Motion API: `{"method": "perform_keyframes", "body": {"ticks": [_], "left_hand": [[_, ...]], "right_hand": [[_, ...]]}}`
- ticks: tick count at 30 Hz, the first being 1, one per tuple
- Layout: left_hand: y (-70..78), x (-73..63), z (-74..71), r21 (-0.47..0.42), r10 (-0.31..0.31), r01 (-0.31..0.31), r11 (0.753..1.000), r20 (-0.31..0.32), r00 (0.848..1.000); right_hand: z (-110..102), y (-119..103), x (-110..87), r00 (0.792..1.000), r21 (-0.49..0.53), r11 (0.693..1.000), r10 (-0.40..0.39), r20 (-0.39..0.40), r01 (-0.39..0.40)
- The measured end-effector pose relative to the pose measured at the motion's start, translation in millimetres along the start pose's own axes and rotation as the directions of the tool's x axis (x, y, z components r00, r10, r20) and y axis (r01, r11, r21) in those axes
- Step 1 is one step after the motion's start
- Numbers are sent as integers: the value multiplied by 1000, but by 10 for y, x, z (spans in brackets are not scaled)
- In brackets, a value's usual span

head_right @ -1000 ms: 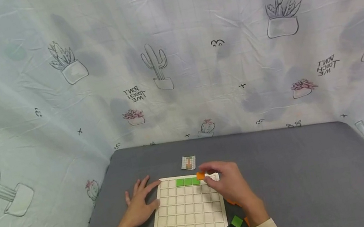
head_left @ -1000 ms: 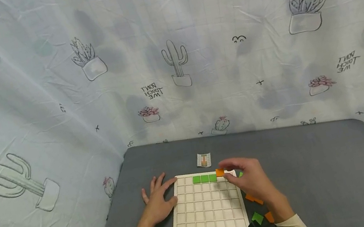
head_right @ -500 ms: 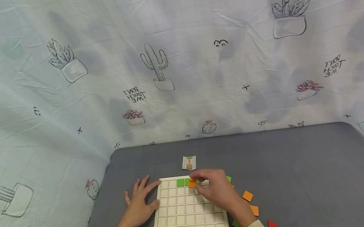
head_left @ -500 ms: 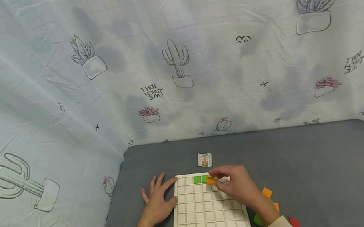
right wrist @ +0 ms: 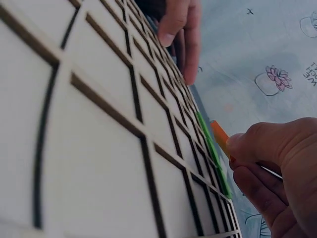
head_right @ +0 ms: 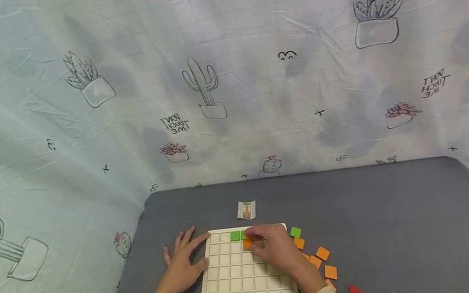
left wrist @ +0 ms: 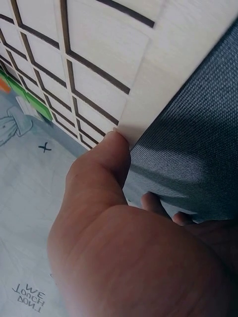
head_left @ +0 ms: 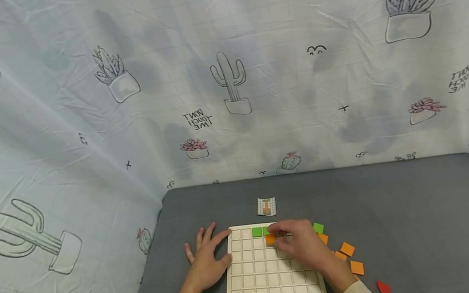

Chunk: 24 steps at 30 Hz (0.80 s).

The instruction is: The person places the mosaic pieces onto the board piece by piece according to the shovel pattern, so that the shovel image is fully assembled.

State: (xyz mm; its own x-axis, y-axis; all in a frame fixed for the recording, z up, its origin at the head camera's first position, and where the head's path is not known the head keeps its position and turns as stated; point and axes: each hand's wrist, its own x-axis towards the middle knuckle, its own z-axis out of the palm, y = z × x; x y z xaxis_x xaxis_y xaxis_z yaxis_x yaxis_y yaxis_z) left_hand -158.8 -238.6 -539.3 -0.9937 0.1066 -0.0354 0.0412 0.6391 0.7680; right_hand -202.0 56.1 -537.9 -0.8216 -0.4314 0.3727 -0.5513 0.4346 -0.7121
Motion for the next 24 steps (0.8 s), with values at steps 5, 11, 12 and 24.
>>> {"method": "perform_keyframes", "body": {"ticks": [5,11,12,24], "left_hand": [[-5,0,10,2,5,-5,1000,-8,1000],[-2,3,6,4,14,-14,1000,-16,1000],[-1,2,4,5,14,-14,1000,-15,1000],[-21,16,29,26,7,-6,1000,-23,1000]], "right_hand": [[49,0,-5,1000,-31,999,-20,-16,20],[88,-4,-9,1000,-54,998,-16,-21,15],[94,-4,-10,1000,-57,998,-16,-20,14],[118,0,-10,1000,-116,993,26,12,-24]]}}
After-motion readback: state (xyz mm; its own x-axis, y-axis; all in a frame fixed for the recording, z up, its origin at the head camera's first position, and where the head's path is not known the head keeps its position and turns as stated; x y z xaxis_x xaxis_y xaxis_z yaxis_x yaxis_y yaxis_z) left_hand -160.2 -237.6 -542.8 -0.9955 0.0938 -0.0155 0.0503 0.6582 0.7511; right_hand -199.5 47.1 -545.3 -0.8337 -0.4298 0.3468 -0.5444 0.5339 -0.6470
